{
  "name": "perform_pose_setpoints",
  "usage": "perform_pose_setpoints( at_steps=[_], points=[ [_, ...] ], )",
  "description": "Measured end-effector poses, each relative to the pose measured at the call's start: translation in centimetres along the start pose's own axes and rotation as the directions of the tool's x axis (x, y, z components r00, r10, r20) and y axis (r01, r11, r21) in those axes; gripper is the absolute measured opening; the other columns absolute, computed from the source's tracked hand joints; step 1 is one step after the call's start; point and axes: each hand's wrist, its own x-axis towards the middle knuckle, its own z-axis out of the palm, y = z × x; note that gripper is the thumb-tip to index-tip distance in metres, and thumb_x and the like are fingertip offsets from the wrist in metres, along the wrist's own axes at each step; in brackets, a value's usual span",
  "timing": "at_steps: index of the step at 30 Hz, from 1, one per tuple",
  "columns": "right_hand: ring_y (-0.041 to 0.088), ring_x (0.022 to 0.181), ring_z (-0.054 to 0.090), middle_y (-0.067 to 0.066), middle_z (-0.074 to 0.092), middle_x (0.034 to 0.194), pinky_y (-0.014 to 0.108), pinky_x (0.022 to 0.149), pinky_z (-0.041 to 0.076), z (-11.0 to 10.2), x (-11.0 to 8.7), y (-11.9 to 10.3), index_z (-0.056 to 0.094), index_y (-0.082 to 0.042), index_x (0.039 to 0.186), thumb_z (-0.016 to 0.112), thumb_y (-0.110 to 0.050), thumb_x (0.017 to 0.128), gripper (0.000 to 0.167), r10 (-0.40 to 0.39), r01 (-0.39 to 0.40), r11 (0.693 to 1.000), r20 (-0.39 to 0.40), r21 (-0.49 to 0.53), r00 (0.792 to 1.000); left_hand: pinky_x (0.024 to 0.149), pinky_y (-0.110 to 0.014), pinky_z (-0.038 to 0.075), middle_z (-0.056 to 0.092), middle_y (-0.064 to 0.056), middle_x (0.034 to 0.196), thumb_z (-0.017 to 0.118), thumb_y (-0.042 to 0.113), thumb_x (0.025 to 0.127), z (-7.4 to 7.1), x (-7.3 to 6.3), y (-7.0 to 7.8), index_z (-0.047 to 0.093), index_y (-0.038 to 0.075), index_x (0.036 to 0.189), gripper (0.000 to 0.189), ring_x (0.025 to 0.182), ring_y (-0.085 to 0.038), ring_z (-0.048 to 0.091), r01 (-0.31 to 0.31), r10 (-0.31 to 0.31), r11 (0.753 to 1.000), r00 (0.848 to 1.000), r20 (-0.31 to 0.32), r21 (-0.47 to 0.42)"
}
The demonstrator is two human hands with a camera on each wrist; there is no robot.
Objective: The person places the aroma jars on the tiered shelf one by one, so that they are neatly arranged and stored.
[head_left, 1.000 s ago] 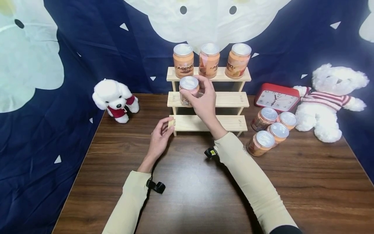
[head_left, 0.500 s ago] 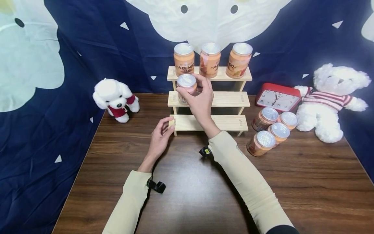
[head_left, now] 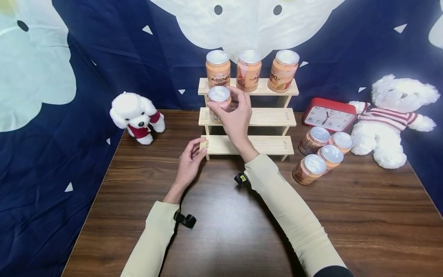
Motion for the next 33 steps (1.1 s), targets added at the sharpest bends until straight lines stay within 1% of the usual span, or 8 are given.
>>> perform_pose_setpoints(
  at_steps=[9, 11, 16, 21, 25, 27, 32, 33],
  points=[
    [0.02, 0.111, 0.064, 0.012, 0.063, 0.13, 0.029, 0.093, 0.057, -0.3, -0.3, -0.3, 0.068, -0.007, 0.14, 0.105, -0.027, 0.077, 0.076, 0.002, -0.002, 1.0, 0.015, -0.021, 1.0, 0.117, -0.026, 0.052, 0.066, -0.023, 0.15, 0.065, 0.003, 0.111, -0.1, 0.0, 0.1, 0.061, -0.001, 0.15, 0.039, 0.139, -0.027, 0.063, 0.009, -0.009, 1.0, 1.0, -0.007, 0.018],
    [0.021, 0.113, 0.064, 0.012, 0.063, 0.128, 0.031, 0.093, 0.057, -0.5, -0.3, -0.5, 0.068, -0.007, 0.14, 0.105, -0.028, 0.077, 0.077, -0.001, 0.001, 1.0, 0.007, -0.029, 1.0, 0.117, -0.026, 0.052, 0.066, -0.023, 0.15, 0.065, 0.002, 0.111, -0.1, 0.0, 0.1, 0.061, -0.001, 0.149, 0.039, 0.139, -0.026, 0.063, 0.007, -0.007, 1.0, 1.0, -0.007, 0.014],
    [0.024, 0.117, 0.062, 0.012, 0.064, 0.125, 0.041, 0.096, 0.057, -1.3, -0.5, -0.8, 0.066, -0.006, 0.142, 0.105, -0.028, 0.077, 0.079, -0.025, 0.025, 0.999, -0.013, -0.034, 1.0, 0.115, -0.024, 0.053, 0.067, -0.023, 0.149, 0.065, 0.0, 0.111, 0.0, 0.0, 0.1, 0.061, -0.002, 0.149, 0.038, 0.135, -0.02, 0.065, 0.008, -0.008, 1.0, 1.0, -0.013, 0.005],
    [0.021, 0.117, 0.059, 0.013, 0.063, 0.125, 0.048, 0.099, 0.053, -2.3, -0.9, -1.4, 0.065, -0.007, 0.143, 0.105, -0.026, 0.077, 0.079, -0.063, 0.061, 0.997, -0.033, -0.042, 0.997, 0.114, -0.023, 0.053, 0.066, -0.024, 0.151, 0.065, 0.0, 0.11, 0.0, 0.0, -0.1, 0.06, -0.002, 0.15, 0.04, 0.136, -0.02, 0.064, 0.015, -0.015, 1.0, 1.0, -0.004, 0.003],
    [0.021, 0.117, 0.059, 0.013, 0.062, 0.126, 0.048, 0.098, 0.052, -2.9, -1.4, -2.0, 0.065, -0.006, 0.144, 0.105, -0.026, 0.077, 0.081, -0.095, 0.094, 0.994, -0.028, -0.048, 0.995, 0.114, -0.023, 0.053, 0.066, -0.023, 0.15, 0.065, 0.0, 0.11, -0.1, -0.1, 0.1, 0.06, -0.001, 0.15, 0.04, 0.137, -0.024, 0.064, 0.014, -0.014, 1.0, 1.0, -0.01, -0.005],
    [0.022, 0.117, 0.059, 0.014, 0.062, 0.127, 0.046, 0.098, 0.051, -3.4, -1.7, -2.4, 0.064, -0.004, 0.145, 0.105, -0.024, 0.076, 0.083, -0.117, 0.116, 0.992, -0.031, -0.039, 0.993, 0.114, -0.023, 0.053, 0.066, -0.023, 0.149, 0.065, 0.0, 0.111, -0.1, -0.1, 0.1, 0.06, -0.001, 0.15, 0.04, 0.138, -0.026, 0.063, 0.01, -0.01, 1.0, 1.0, -0.009, -0.004],
    [0.022, 0.118, 0.061, 0.015, 0.064, 0.127, 0.04, 0.099, 0.05, -4.8, -2.5, -3.2, 0.063, -0.003, 0.147, 0.104, -0.019, 0.077, 0.082, -0.153, 0.152, 0.988, -0.038, -0.021, 0.988, 0.115, -0.024, 0.053, 0.066, -0.023, 0.15, 0.064, 0.002, 0.112, -0.1, 0.0, 0.1, 0.06, 0.0, 0.15, 0.039, 0.138, -0.024, 0.063, 0.001, -0.001, 1.0, 1.0, 0.003, -0.004],
    [0.022, 0.118, 0.061, 0.015, 0.064, 0.127, 0.041, 0.099, 0.051, -5.1, -2.6, -3.4, 0.063, -0.003, 0.147, 0.103, -0.019, 0.078, 0.082, -0.158, 0.158, 0.987, -0.035, -0.022, 0.987, 0.115, -0.024, 0.053, 0.066, -0.023, 0.15, 0.064, 0.002, 0.111, 0.0, 0.0, 0.1, 0.06, -0.001, 0.15, 0.039, 0.137, -0.024, 0.063, 0.001, -0.001, 1.0, 1.0, 0.002, -0.005]
  ],
)
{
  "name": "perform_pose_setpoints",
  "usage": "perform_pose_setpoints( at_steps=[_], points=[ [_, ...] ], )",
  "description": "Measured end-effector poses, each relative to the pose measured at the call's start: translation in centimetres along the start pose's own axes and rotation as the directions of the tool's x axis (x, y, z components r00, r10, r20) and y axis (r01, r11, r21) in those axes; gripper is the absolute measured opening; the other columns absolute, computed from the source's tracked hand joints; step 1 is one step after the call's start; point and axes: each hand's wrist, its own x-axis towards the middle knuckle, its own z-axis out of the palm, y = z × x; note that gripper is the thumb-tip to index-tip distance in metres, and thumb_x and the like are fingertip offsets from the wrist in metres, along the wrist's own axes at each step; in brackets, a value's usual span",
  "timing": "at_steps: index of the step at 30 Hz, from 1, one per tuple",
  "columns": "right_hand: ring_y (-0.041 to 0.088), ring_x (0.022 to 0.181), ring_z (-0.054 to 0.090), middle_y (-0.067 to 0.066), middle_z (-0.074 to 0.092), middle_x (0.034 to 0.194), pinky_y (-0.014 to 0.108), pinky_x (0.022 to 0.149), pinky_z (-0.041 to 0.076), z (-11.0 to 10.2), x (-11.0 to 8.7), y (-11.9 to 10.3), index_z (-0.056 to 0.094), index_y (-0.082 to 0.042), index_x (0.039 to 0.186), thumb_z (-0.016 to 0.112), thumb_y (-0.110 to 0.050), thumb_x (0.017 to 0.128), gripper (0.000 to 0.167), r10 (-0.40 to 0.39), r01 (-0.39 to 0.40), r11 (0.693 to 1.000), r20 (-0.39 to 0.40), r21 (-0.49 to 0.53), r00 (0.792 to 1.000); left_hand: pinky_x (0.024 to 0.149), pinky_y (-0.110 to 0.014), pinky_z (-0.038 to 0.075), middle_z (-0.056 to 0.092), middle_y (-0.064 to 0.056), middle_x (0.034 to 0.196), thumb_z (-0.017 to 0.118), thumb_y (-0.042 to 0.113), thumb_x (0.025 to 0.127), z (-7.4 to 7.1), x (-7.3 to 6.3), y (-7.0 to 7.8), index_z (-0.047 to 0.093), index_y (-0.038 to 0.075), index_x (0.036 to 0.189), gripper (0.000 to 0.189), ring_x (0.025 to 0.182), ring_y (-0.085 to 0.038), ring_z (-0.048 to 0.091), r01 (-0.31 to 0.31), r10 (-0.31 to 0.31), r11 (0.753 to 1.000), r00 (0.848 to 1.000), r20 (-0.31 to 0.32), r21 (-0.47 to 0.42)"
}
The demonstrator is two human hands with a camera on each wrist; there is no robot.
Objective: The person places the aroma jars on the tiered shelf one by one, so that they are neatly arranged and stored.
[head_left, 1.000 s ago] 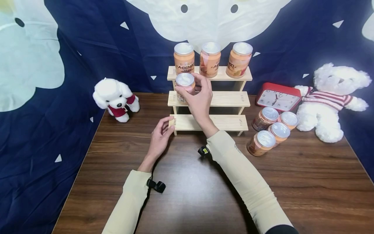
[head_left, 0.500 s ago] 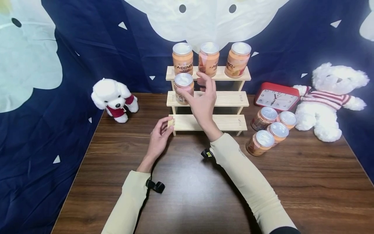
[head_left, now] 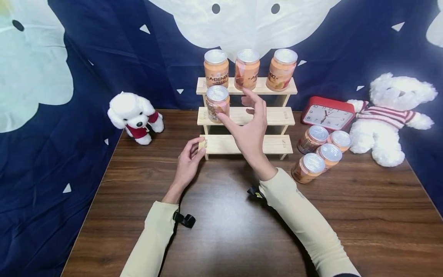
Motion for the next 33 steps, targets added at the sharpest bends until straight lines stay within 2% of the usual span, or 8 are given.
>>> perform_pose_setpoints(
  at_steps=[6, 16, 21, 24, 33],
  points=[
    [0.024, 0.12, 0.062, 0.019, 0.066, 0.127, 0.04, 0.102, 0.051, -2.0, -0.4, -1.2, 0.063, -0.001, 0.146, 0.098, -0.01, 0.083, 0.073, -0.034, 0.034, 0.999, 0.02, 0.012, 0.999, 0.114, -0.024, 0.053, 0.065, -0.024, 0.15, 0.065, 0.001, 0.111, 0.0, 0.0, -0.1, 0.06, -0.001, 0.15, 0.04, 0.135, -0.019, 0.064, 0.003, -0.003, 1.0, 1.0, -0.005, -0.001],
    [0.026, 0.119, 0.062, 0.022, 0.069, 0.119, 0.036, 0.104, 0.049, -5.2, -0.6, -3.1, 0.07, 0.002, 0.139, 0.085, -0.011, 0.091, 0.051, -0.089, 0.089, 0.992, -0.005, 0.091, 0.996, 0.114, -0.023, 0.053, 0.066, -0.024, 0.149, 0.063, -0.001, 0.111, -0.1, -0.1, 0.1, 0.059, -0.003, 0.15, 0.039, 0.133, -0.017, 0.064, 0.01, -0.01, 1.0, 1.0, -0.005, -0.009],
    [0.025, 0.117, 0.061, 0.009, 0.069, 0.117, 0.036, 0.105, 0.049, -7.2, -0.8, -3.7, 0.07, 0.007, 0.136, 0.08, -0.008, 0.092, 0.048, -0.104, 0.106, 0.983, -0.02, 0.151, 0.994, 0.114, -0.023, 0.053, 0.066, -0.024, 0.149, 0.064, 0.0, 0.111, -0.1, -0.1, 0.0, 0.059, -0.002, 0.15, 0.039, 0.133, -0.017, 0.064, 0.012, -0.012, 1.0, 1.0, 0.003, -0.008],
    [0.025, 0.116, 0.062, 0.0, 0.069, 0.119, 0.035, 0.103, 0.049, -8.3, -1.0, -3.8, 0.069, 0.011, 0.135, 0.079, -0.006, 0.091, 0.048, -0.1, 0.106, 0.976, -0.037, 0.189, 0.994, 0.114, -0.023, 0.053, 0.066, -0.024, 0.149, 0.064, 0.001, 0.111, -0.1, -0.1, 0.1, 0.06, -0.002, 0.15, 0.039, 0.135, -0.021, 0.064, 0.009, -0.009, 1.0, 1.0, 0.001, -0.008],
    [0.023, 0.11, 0.065, 0.006, 0.072, 0.114, 0.026, 0.094, 0.051, -12.3, -1.6, -3.0, 0.069, 0.015, 0.132, 0.081, -0.003, 0.092, 0.045, -0.05, 0.072, 0.973, -0.101, 0.22, 0.994, 0.113, -0.023, 0.054, 0.066, -0.024, 0.15, 0.064, 0.0, 0.111, 0.0, 0.0, 0.0, 0.06, -0.002, 0.15, 0.039, 0.133, -0.017, 0.065, 0.017, -0.017, 1.0, 1.0, -0.001, -0.011]
  ],
)
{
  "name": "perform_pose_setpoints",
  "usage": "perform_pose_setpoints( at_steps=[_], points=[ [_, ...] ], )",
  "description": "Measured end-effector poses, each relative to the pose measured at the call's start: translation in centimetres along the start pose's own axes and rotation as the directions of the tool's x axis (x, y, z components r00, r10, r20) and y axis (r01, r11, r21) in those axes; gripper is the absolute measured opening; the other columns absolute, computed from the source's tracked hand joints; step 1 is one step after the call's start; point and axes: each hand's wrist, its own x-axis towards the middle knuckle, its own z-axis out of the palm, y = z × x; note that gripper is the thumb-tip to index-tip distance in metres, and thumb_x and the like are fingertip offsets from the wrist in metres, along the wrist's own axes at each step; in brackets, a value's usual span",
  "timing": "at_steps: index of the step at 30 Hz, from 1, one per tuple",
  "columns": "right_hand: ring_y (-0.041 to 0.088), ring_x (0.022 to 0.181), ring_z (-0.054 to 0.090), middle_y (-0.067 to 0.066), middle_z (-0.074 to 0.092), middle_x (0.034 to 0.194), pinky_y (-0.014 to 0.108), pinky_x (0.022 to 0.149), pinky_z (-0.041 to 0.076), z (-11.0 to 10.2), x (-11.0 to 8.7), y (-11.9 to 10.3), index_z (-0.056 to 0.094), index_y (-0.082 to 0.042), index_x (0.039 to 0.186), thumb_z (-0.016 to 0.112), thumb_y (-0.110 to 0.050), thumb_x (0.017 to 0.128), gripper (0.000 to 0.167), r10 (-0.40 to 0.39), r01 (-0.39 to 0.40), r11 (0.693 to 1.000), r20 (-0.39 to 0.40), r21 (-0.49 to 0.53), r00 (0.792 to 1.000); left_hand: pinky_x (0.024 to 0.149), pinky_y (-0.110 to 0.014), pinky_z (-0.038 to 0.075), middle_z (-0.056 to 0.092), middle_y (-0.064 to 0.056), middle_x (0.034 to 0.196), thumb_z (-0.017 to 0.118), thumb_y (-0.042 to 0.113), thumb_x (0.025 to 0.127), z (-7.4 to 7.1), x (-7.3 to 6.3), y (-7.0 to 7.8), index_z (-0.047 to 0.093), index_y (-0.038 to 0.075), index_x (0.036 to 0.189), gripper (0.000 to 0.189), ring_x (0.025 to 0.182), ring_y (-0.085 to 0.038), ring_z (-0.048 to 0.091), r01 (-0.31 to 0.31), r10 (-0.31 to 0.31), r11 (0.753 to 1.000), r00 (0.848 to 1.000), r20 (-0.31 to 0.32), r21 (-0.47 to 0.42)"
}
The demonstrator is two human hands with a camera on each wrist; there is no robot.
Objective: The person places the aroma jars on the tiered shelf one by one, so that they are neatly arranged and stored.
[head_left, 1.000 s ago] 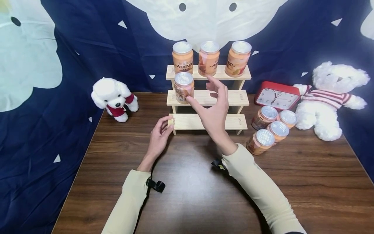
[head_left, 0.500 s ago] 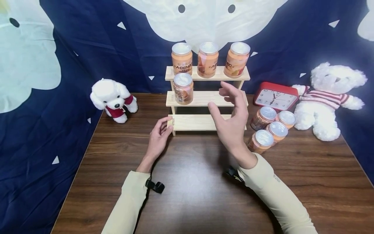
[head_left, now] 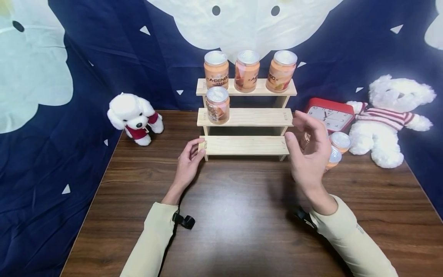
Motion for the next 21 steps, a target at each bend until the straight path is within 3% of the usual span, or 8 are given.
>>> perform_pose_setpoints(
  at_steps=[3, 10, 21],
  points=[
    [0.021, 0.11, 0.064, 0.005, 0.074, 0.112, 0.027, 0.096, 0.049, -1.3, -0.1, 0.3, 0.07, 0.017, 0.129, 0.08, 0.0, 0.091, 0.043, -0.008, 0.008, 1.0, -0.02, -0.025, 1.0, 0.113, -0.023, 0.053, 0.066, -0.023, 0.15, 0.064, 0.0, 0.111, -0.1, 0.0, 0.0, 0.06, -0.001, 0.15, 0.039, 0.132, -0.016, 0.065, 0.001, -0.001, 1.0, 1.0, 0.001, 0.001],
    [0.017, 0.106, 0.062, 0.001, 0.072, 0.11, 0.022, 0.088, 0.048, -3.9, -0.8, 0.8, 0.069, 0.02, 0.126, 0.077, 0.001, 0.092, 0.039, -0.01, 0.01, 0.997, -0.009, -0.075, 1.0, 0.113, -0.022, 0.053, 0.066, -0.023, 0.149, 0.064, 0.001, 0.111, -0.1, -0.1, 0.1, 0.059, -0.001, 0.151, 0.04, 0.134, -0.021, 0.064, 0.003, -0.003, 1.0, 1.0, 0.001, 0.003],
    [0.016, 0.112, 0.061, -0.004, 0.072, 0.111, 0.026, 0.102, 0.051, -7.4, -1.3, 1.7, 0.07, 0.02, 0.125, 0.08, 0.003, 0.091, 0.039, -0.006, 0.004, 0.985, -0.009, -0.174, 1.0, 0.116, -0.025, 0.052, 0.065, -0.023, 0.152, 0.064, 0.003, 0.112, -0.1, -0.1, 0.1, 0.059, 0.0, 0.151, 0.04, 0.141, -0.028, 0.062, 0.004, -0.004, 1.0, 1.0, 0.008, 0.012]
  ],
)
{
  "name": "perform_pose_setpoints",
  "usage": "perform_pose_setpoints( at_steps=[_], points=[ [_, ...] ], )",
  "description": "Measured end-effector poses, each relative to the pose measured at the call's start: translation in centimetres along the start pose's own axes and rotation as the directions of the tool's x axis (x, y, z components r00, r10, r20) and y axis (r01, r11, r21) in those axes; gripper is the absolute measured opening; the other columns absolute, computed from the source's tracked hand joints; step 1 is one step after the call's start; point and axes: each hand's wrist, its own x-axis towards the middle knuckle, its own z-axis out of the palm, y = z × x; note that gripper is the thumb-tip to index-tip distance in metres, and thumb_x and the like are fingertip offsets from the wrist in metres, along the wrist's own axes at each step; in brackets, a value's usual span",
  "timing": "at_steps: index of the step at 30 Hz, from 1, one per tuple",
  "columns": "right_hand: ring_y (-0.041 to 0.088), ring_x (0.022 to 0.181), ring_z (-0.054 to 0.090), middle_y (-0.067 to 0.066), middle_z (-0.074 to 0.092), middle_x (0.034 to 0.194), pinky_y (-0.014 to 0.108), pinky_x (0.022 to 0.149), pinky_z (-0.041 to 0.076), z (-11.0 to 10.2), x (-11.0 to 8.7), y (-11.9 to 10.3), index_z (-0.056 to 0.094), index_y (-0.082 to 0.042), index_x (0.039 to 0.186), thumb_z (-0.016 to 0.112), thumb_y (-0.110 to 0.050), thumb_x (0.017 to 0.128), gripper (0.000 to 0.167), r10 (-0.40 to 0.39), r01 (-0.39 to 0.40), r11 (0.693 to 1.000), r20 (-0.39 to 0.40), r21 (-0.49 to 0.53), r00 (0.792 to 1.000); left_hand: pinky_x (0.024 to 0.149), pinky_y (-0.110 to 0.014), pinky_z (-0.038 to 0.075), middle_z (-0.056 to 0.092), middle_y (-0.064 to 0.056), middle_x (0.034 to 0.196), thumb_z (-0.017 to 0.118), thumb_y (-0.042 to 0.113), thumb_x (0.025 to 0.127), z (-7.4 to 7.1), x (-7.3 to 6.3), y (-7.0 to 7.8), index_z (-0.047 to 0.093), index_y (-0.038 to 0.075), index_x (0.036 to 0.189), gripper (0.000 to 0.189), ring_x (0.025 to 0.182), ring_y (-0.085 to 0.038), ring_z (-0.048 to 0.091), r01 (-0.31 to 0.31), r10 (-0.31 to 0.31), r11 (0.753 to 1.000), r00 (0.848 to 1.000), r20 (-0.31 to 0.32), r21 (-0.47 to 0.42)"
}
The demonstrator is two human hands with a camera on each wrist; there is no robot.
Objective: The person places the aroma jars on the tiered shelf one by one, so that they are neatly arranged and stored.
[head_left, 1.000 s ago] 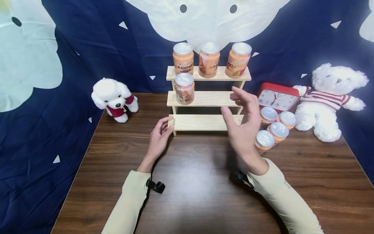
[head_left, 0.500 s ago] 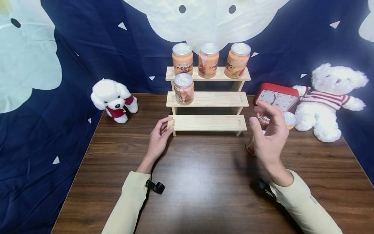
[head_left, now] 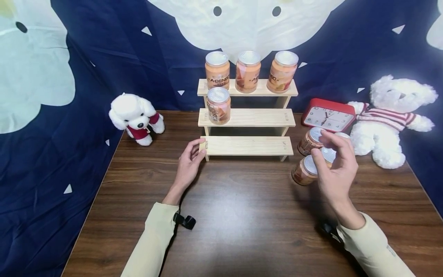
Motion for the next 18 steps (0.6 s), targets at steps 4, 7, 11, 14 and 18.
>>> perform_pose_setpoints(
  at_steps=[4, 7, 11, 14, 18],
  points=[
    [0.014, 0.112, 0.061, -0.006, 0.071, 0.112, 0.026, 0.102, 0.049, -1.3, -0.8, 0.3, 0.07, 0.02, 0.125, 0.077, 0.01, 0.087, 0.04, 0.024, -0.024, 0.998, 0.009, -0.058, 1.0, 0.116, -0.024, 0.052, 0.065, -0.023, 0.151, 0.064, 0.004, 0.112, 0.0, 0.0, 0.0, 0.059, 0.0, 0.151, 0.039, 0.141, -0.029, 0.062, -0.002, 0.002, 1.0, 1.0, 0.002, 0.0],
    [0.012, 0.113, 0.06, -0.008, 0.07, 0.115, 0.025, 0.102, 0.049, -2.2, -1.3, 0.3, 0.071, 0.019, 0.125, 0.076, 0.014, 0.083, 0.043, 0.04, -0.037, 0.993, 0.022, -0.113, 0.999, 0.116, -0.023, 0.051, 0.066, -0.023, 0.15, 0.064, 0.004, 0.112, 0.0, 0.0, 0.0, 0.06, 0.0, 0.151, 0.039, 0.14, -0.028, 0.062, -0.003, 0.003, 1.0, 1.0, 0.0, 0.005],
    [0.009, 0.114, 0.059, -0.009, 0.071, 0.122, 0.023, 0.102, 0.049, -3.3, -1.8, 0.2, 0.071, 0.019, 0.126, 0.077, 0.016, 0.08, 0.046, 0.048, -0.04, 0.984, 0.039, -0.173, 0.998, 0.116, -0.024, 0.052, 0.065, -0.023, 0.151, 0.064, 0.003, 0.112, 0.1, 0.0, 0.0, 0.059, 0.0, 0.151, 0.04, 0.141, -0.029, 0.062, -0.002, 0.002, 1.0, 1.0, 0.003, 0.007],
    [0.009, 0.113, 0.059, -0.009, 0.071, 0.12, 0.022, 0.1, 0.049, -4.2, -1.8, 0.5, 0.07, 0.02, 0.125, 0.077, 0.016, 0.08, 0.046, 0.046, -0.04, 0.98, 0.026, -0.194, 0.999, 0.115, -0.024, 0.052, 0.064, -0.023, 0.152, 0.064, 0.003, 0.112, 0.1, 0.0, 0.0, 0.059, -0.001, 0.151, 0.04, 0.141, -0.03, 0.061, 0.001, -0.001, 1.0, 1.0, 0.004, 0.005],
    [0.008, 0.108, 0.06, -0.011, 0.068, 0.112, 0.021, 0.096, 0.05, -5.6, -1.1, 1.6, 0.071, 0.019, 0.126, 0.075, 0.014, 0.084, 0.042, 0.054, -0.057, 0.976, -0.021, -0.209, 0.998, 0.115, -0.023, 0.052, 0.064, -0.024, 0.152, 0.063, 0.002, 0.112, 0.0, 0.1, -0.1, 0.058, -0.002, 0.151, 0.04, 0.142, -0.03, 0.061, 0.001, -0.001, 1.0, 1.0, 0.0, 0.003]
  ],
)
